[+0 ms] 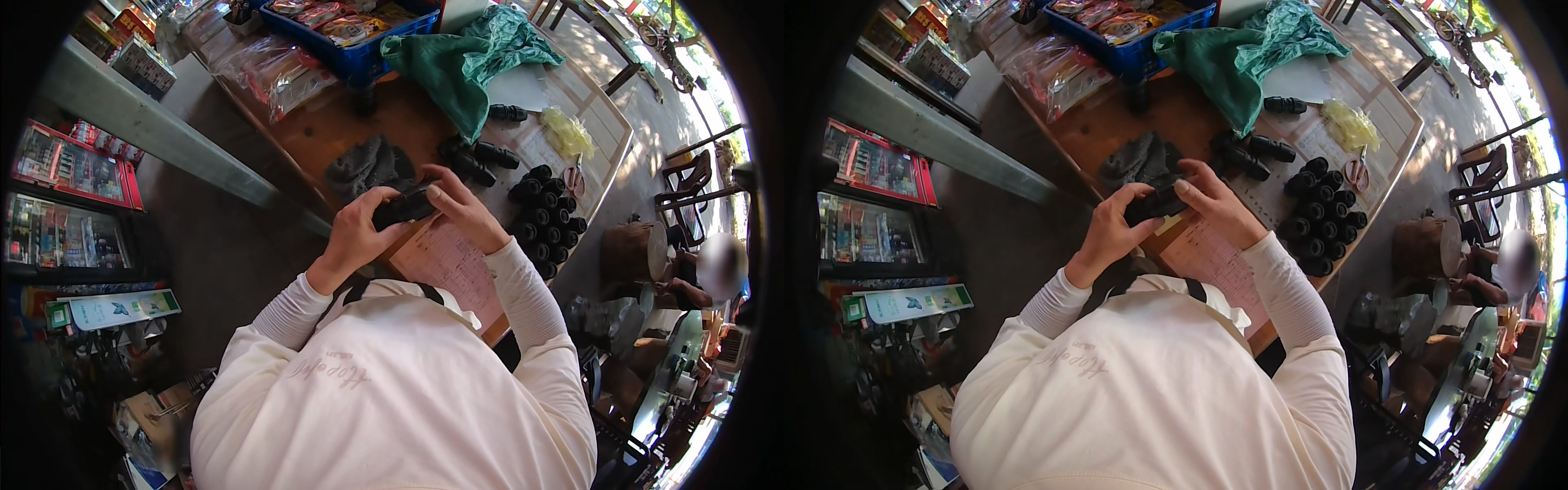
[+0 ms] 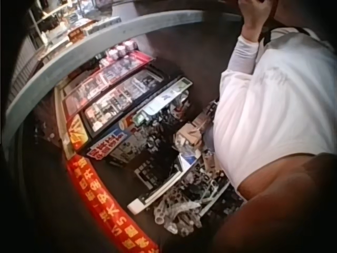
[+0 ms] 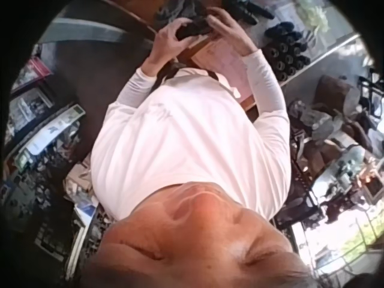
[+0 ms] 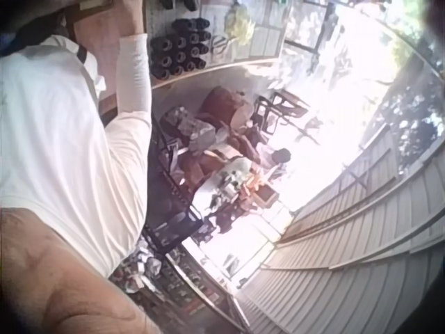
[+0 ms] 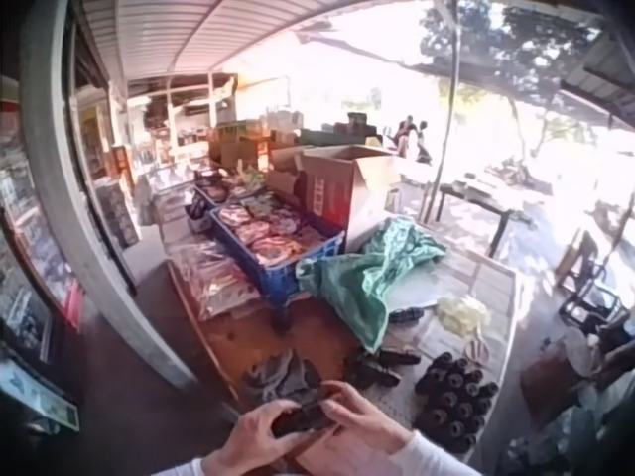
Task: The person repeatedly picks up small black cylindrical parts from a table, wipes them with a cloth, and attempts to fit them together. The person handles the parts one at a time, rotating and inspecting them before placing them back on the table.
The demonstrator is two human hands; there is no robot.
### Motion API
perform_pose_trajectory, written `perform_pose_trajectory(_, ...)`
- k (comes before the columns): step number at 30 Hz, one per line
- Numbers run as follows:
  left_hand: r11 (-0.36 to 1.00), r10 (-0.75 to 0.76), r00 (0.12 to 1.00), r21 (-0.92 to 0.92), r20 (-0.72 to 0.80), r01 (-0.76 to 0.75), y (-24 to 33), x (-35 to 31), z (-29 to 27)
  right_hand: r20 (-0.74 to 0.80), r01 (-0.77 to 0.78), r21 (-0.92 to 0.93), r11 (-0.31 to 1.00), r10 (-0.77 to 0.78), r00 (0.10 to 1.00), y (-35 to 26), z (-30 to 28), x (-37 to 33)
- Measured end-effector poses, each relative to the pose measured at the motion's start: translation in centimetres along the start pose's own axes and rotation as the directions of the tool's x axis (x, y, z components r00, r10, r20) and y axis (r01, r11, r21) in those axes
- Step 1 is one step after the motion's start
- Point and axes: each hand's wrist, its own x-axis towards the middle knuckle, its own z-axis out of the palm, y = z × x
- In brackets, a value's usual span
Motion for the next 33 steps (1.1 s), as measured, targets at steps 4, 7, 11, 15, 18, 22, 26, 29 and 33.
perform_pose_trajectory(4,1.0,0.008,1.0,-0.003,0.006,-0.008,0.2,0.1,-0.1,0.126,0.02,-0.049,0.999,-0.014,0.992,0.8,-1.2,0.4)
perform_pose_trajectory(7,1.0,0.01,1.0,0.012,0.001,-0.01,-0.1,0.1,-0.2,0.068,0.062,-0.006,0.998,-0.061,0.996,0.0,-0.3,-0.2)
perform_pose_trajectory(11,0.999,0.035,0.999,0.005,0.01,-0.035,0.4,0.1,-0.1,0.135,-0.187,-0.175,0.967,0.212,0.968,1.1,-1.6,1.0)
perform_pose_trajectory(15,1.0,-0.009,1.0,0.03,0.007,0.009,0.2,0.0,-0.4,0.133,0.132,0.016,0.991,-0.133,0.982,1.3,-0.6,0.4)
perform_pose_trajectory(18,0.998,0.024,1.0,0.05,0.008,-0.024,-0.2,0.0,-0.4,0.096,-0.06,-0.075,0.995,0.067,0.993,0.9,-0.8,0.6)
perform_pose_trajectory(22,1.0,-0.001,1.0,0.025,0.017,0.0,0.1,0.1,-0.6,0.057,0.055,0.028,0.998,-0.057,0.997,0.4,0.0,0.2)
perform_pose_trajectory(26,0.999,0.023,0.999,0.032,0.035,-0.024,0.3,0.2,-0.7,0.087,-0.203,-0.069,0.977,0.208,0.974,0.3,-0.7,0.8)
perform_pose_trajectory(29,0.999,0.033,0.999,0.004,0.037,-0.033,-0.2,0.1,-0.8,0.135,-0.002,-0.002,1.0,0.002,0.991,0.5,-0.7,0.6)
perform_pose_trajectory(33,0.693,-0.316,0.838,-0.494,0.446,0.524,-1.9,0.1,-1.7,0.195,0.182,0.202,0.962,-0.222,0.955,0.8,-0.6,0.2)
